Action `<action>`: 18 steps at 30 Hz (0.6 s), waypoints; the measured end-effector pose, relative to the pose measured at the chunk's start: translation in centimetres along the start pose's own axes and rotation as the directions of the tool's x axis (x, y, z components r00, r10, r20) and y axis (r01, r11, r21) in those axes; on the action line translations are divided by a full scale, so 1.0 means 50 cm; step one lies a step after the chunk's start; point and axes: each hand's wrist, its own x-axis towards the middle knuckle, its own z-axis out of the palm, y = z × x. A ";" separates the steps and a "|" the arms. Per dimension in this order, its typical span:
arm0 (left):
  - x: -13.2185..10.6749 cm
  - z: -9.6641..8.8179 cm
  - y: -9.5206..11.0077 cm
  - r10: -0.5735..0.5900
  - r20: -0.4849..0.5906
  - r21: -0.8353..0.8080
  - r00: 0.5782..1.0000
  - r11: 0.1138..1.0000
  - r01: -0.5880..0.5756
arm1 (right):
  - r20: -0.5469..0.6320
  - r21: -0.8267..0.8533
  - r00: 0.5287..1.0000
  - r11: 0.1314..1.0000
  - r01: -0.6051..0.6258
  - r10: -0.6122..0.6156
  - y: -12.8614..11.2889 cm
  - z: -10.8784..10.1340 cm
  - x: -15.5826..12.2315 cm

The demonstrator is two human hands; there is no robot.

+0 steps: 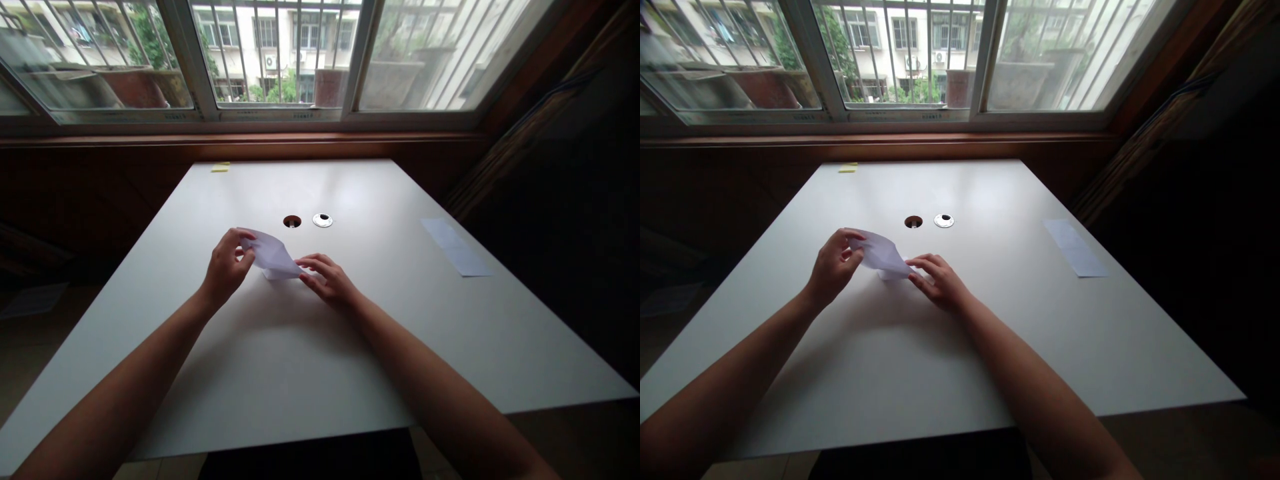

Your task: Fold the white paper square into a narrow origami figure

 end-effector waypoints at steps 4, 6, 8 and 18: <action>-0.026 -0.002 -0.005 0.016 -0.033 -0.007 0.999 1.000 -0.017 | 0.033 0.022 0.999 1.000 -0.019 0.019 0.003 0.001 -0.002; -0.037 -0.003 -0.008 0.025 -0.033 -0.021 0.999 0.999 -0.025 | 0.048 0.010 0.999 1.000 0.001 -0.001 0.004 0.003 -0.002; -0.046 -0.001 -0.013 0.028 -0.030 -0.037 0.999 0.999 -0.030 | 0.052 -0.014 0.998 0.999 0.038 -0.037 0.003 0.005 -0.002; -0.063 0.016 -0.038 -0.058 -0.095 -0.129 0.994 0.991 0.045 | 0.022 -0.024 0.997 0.996 0.081 -0.080 -0.017 0.008 0.003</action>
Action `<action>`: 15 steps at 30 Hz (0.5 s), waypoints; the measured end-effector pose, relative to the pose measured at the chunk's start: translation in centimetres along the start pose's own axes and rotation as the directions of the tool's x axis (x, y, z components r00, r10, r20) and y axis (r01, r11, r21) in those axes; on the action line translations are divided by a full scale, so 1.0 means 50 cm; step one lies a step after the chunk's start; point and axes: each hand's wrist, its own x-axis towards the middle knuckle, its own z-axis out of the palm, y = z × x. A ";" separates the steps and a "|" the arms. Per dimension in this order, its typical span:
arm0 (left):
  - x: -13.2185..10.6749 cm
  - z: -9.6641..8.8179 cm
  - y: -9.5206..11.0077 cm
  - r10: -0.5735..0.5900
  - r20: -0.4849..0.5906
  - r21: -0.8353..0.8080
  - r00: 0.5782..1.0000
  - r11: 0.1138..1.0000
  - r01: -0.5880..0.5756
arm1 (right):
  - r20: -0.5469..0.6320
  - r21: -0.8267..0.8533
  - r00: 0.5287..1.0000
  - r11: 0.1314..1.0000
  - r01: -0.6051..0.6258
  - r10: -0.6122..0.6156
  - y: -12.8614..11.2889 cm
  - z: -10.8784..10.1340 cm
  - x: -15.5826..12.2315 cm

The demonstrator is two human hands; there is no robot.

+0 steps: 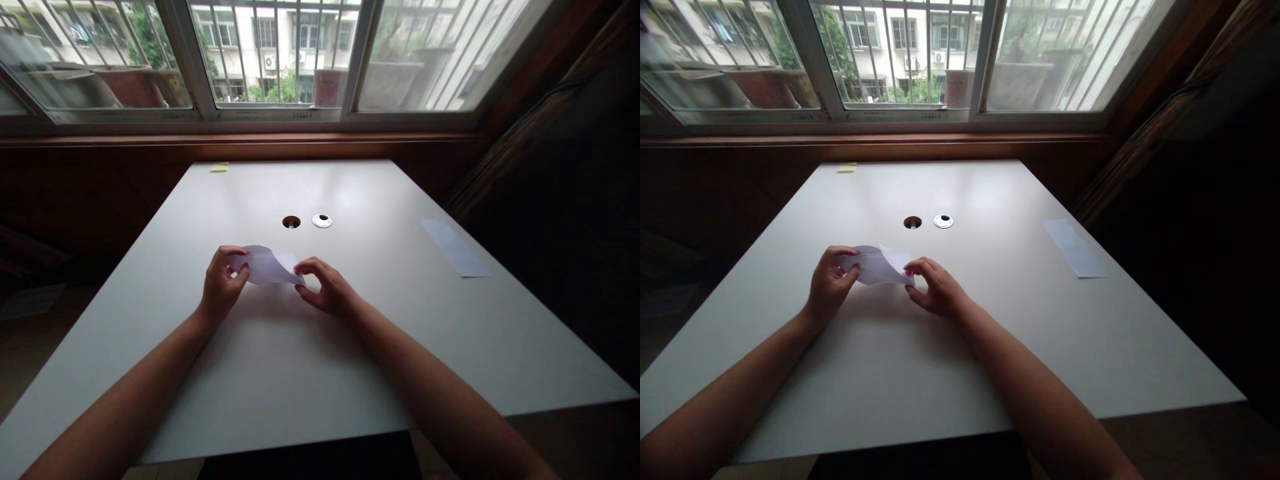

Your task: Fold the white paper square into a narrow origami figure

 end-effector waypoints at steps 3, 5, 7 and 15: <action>0.001 -0.002 -0.005 -0.044 -0.009 -0.019 0.999 0.999 0.044 | 0.040 -0.026 0.999 0.999 0.023 -0.022 -0.003 -0.002 0.001; 0.001 -0.002 -0.008 -0.068 -0.010 -0.032 0.998 0.997 0.068 | 0.051 -0.042 0.998 0.998 0.036 -0.034 -0.006 -0.003 0.001; 0.000 -0.002 -0.010 -0.076 -0.009 -0.050 0.997 0.996 0.076 | 0.057 -0.055 0.998 0.998 0.043 -0.040 -0.010 -0.003 0.000; 0.006 -0.013 0.016 0.118 -0.023 0.114 0.993 0.987 -0.114 | 0.073 -0.082 0.997 0.996 0.038 -0.032 -0.011 -0.005 0.002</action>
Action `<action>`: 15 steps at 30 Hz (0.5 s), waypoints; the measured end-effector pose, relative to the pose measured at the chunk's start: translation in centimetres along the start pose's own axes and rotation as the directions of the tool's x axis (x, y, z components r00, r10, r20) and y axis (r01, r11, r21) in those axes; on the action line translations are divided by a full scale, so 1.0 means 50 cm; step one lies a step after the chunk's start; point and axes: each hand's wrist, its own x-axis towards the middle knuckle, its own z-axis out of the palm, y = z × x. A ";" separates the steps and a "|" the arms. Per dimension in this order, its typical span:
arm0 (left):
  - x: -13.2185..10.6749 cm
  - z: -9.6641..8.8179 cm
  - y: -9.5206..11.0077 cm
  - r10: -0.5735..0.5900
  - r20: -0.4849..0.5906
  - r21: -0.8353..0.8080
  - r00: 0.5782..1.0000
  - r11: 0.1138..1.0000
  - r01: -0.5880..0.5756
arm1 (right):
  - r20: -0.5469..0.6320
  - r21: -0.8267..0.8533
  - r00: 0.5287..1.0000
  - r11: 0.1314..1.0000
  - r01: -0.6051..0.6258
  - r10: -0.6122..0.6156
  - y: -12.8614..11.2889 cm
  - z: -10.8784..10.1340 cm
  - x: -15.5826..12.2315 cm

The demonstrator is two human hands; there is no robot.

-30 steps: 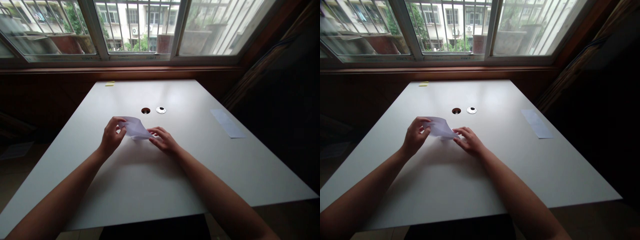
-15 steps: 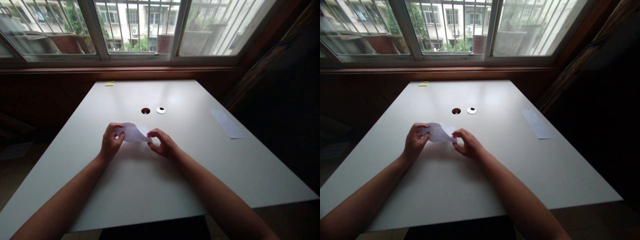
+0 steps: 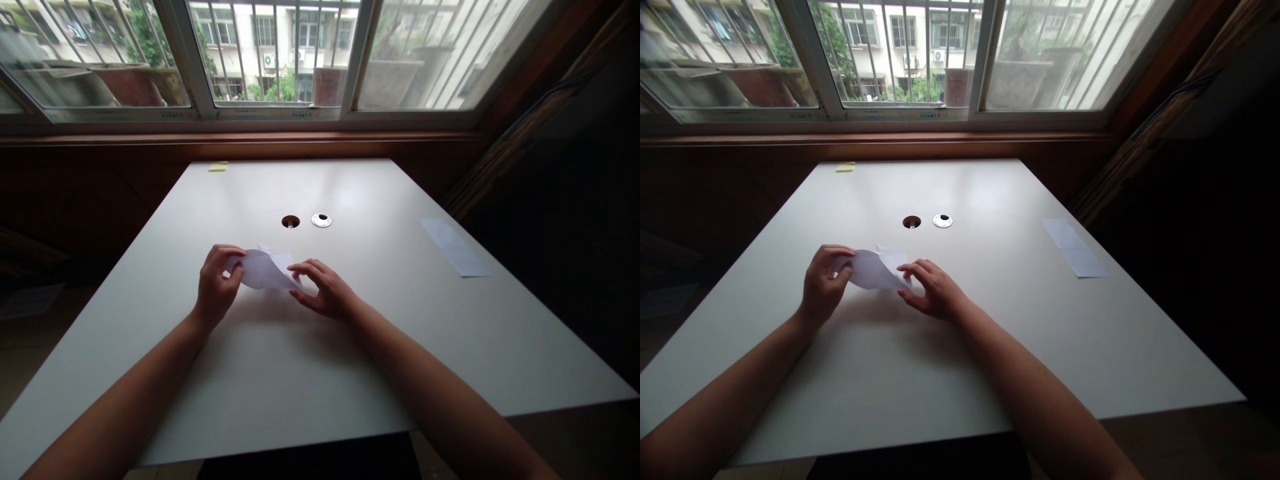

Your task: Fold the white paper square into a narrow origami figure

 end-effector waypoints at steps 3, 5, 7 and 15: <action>0.009 -0.010 0.027 0.093 0.013 0.081 0.996 0.992 -0.094 | 0.035 -0.003 0.998 0.999 -0.051 0.051 0.007 0.001 -0.002; 0.017 -0.013 0.049 0.145 0.037 0.129 0.989 0.980 -0.149 | 0.073 -0.004 0.993 0.996 -0.089 0.089 0.011 0.001 -0.004; 0.025 -0.013 0.069 0.178 0.062 0.161 0.982 0.969 -0.186 | 0.101 -0.011 0.989 0.994 -0.108 0.108 0.010 -0.001 -0.004; 0.059 0.020 0.109 0.208 0.315 0.343 0.926 0.885 -0.316 | 0.081 -0.011 0.990 0.993 -0.117 0.117 0.010 -0.010 -0.007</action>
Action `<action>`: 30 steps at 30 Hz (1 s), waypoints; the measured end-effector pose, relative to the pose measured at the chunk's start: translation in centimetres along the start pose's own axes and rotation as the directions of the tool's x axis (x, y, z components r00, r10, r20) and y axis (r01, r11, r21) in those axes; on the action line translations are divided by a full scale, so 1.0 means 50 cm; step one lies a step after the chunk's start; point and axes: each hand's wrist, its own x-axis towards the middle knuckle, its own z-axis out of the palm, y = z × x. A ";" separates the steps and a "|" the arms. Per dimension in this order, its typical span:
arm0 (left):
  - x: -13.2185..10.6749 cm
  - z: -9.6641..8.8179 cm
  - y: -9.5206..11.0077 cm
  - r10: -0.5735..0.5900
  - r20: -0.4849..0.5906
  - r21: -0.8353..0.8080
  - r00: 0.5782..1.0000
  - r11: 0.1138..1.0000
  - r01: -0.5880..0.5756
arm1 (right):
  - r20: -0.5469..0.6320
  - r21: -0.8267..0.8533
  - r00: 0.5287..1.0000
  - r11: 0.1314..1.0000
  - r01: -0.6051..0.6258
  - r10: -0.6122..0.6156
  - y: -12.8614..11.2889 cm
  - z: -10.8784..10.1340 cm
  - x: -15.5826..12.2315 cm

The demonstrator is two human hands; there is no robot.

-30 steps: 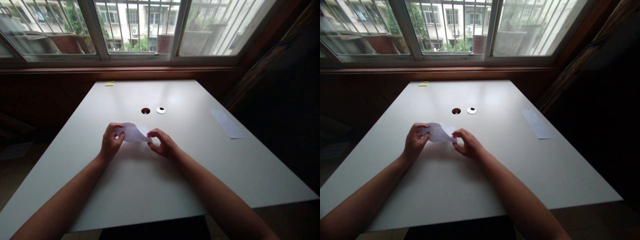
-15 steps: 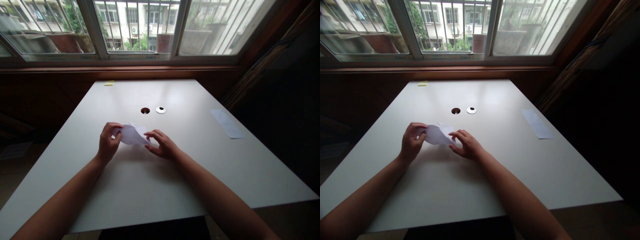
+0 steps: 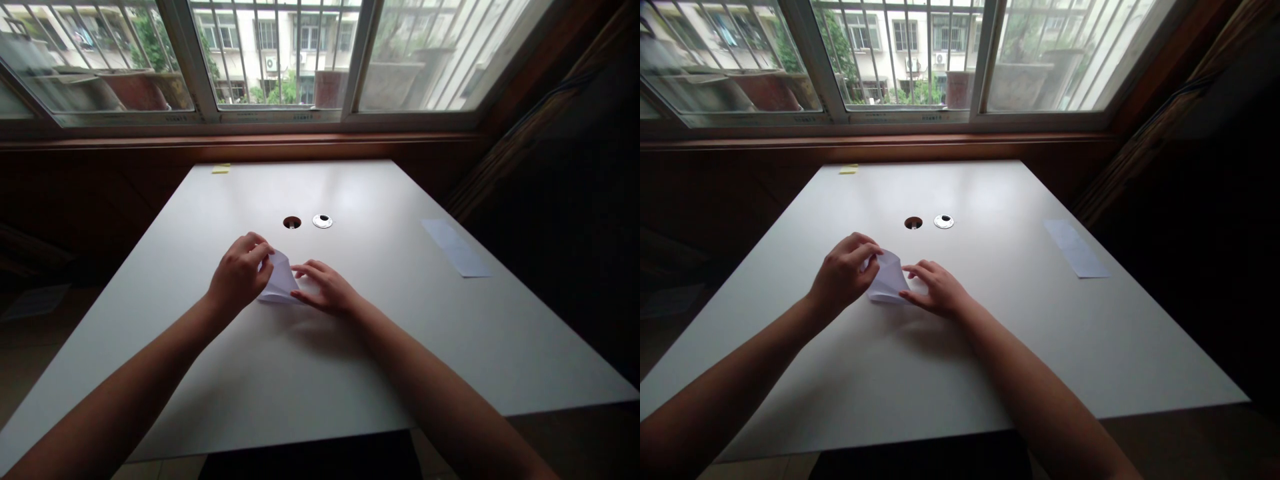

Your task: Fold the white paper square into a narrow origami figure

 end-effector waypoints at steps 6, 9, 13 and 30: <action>0.010 0.004 0.021 0.014 0.114 -0.026 0.993 1.000 -0.011 | -0.082 -0.057 0.996 0.998 -0.037 0.033 0.026 0.018 0.005; 0.011 -0.012 0.030 0.044 0.171 -0.121 0.984 0.992 -0.023 | -0.091 -0.053 0.991 0.993 -0.102 0.097 0.029 0.019 0.006; 0.008 -0.031 -0.003 0.103 0.155 -0.378 0.983 0.925 -0.037 | -0.089 -0.035 0.984 0.987 -0.159 0.155 0.029 0.013 0.005; -0.060 0.091 -0.183 0.166 0.343 -0.460 0.924 0.888 0.012 | -0.220 -0.025 0.957 0.980 -0.198 0.187 0.059 0.008 0.001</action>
